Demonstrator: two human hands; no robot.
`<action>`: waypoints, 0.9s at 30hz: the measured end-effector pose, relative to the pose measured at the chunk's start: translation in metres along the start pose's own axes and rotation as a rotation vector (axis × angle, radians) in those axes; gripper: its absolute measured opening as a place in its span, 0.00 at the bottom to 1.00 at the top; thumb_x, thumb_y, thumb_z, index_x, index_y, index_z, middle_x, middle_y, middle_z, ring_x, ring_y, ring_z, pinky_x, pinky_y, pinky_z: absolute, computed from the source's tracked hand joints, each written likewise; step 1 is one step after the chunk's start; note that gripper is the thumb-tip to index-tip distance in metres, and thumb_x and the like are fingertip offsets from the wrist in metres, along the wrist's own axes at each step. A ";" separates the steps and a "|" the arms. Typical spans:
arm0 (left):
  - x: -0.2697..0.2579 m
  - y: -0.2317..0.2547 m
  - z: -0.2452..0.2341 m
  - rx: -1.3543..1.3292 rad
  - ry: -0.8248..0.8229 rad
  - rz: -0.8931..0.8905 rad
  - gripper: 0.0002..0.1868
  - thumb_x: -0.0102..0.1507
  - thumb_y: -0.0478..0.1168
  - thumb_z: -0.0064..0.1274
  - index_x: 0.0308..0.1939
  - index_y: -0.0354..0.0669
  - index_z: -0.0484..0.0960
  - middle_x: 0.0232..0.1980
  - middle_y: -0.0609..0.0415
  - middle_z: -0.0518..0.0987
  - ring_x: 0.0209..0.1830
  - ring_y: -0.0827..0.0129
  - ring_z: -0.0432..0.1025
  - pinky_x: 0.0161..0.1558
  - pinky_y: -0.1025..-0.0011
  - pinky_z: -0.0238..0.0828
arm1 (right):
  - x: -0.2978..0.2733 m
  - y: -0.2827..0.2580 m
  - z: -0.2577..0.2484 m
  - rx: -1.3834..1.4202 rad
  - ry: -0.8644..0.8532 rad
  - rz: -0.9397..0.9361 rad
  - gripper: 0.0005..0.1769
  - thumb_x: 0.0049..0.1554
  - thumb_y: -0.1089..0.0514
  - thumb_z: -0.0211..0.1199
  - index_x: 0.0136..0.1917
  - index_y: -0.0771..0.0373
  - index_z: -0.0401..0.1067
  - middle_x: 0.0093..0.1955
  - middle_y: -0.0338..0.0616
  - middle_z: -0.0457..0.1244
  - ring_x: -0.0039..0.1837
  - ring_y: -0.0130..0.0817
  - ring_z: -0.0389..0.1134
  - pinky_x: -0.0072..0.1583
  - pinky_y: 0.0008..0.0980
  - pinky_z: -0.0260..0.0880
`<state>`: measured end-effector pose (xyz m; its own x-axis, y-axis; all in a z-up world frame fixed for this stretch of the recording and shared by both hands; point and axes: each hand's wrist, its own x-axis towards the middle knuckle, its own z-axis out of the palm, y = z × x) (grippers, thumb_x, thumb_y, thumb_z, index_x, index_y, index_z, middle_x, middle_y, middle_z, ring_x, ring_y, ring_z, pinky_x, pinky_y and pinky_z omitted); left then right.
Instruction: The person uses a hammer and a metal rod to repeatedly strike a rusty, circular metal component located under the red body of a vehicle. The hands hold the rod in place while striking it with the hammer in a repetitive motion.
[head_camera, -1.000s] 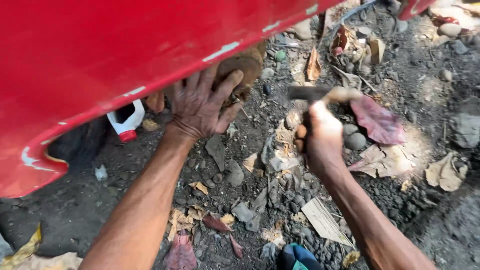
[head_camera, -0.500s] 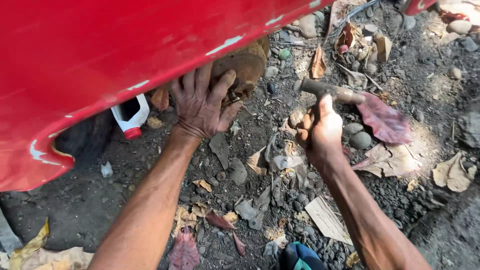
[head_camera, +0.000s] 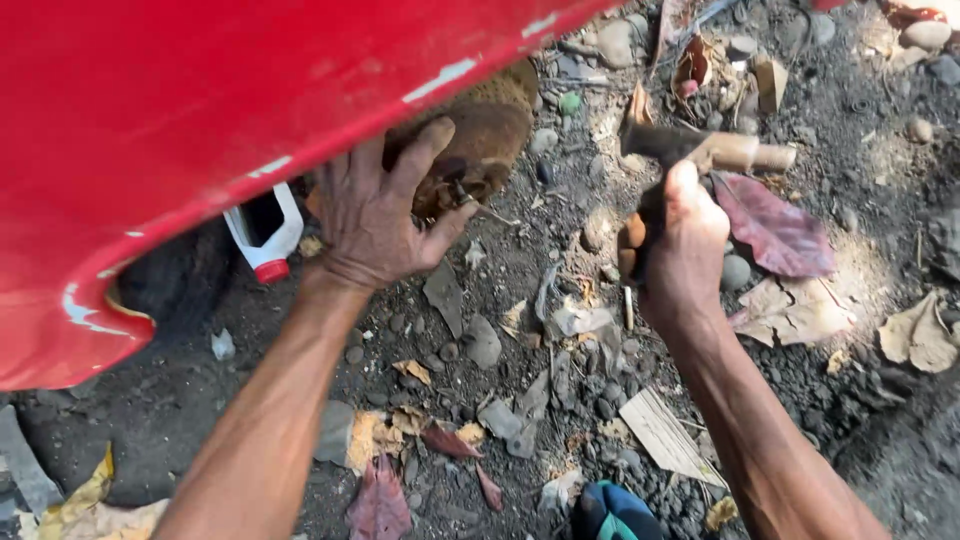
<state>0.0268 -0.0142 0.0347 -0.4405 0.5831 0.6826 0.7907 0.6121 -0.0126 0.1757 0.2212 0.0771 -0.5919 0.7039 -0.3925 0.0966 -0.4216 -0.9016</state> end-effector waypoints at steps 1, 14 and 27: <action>0.007 -0.005 -0.011 0.030 -0.138 0.019 0.48 0.60 0.69 0.64 0.77 0.67 0.59 0.74 0.38 0.61 0.69 0.37 0.60 0.61 0.38 0.58 | 0.000 0.001 -0.003 -0.023 -0.103 0.008 0.18 0.66 0.47 0.54 0.38 0.56 0.60 0.24 0.34 0.53 0.23 0.23 0.55 0.22 0.23 0.52; 0.019 0.000 -0.013 -0.151 -0.377 -0.014 0.60 0.57 0.61 0.68 0.82 0.58 0.44 0.79 0.36 0.58 0.72 0.34 0.63 0.66 0.36 0.60 | 0.010 0.004 -0.006 -0.413 -0.445 0.184 0.20 0.69 0.45 0.48 0.54 0.66 0.67 0.27 0.36 0.55 0.23 0.25 0.51 0.24 0.27 0.51; 0.003 -0.014 0.003 -0.060 -0.286 0.029 0.59 0.64 0.73 0.57 0.84 0.55 0.40 0.79 0.33 0.59 0.71 0.38 0.65 0.67 0.37 0.63 | 0.007 -0.003 0.000 -0.702 -0.432 0.292 0.20 0.71 0.47 0.47 0.47 0.65 0.65 0.29 0.37 0.54 0.26 0.26 0.48 0.25 0.26 0.47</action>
<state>0.0126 -0.0196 0.0347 -0.5122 0.7323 0.4489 0.8250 0.5648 0.0199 0.1715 0.2274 0.0775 -0.7044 0.2849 -0.6501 0.6779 -0.0017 -0.7352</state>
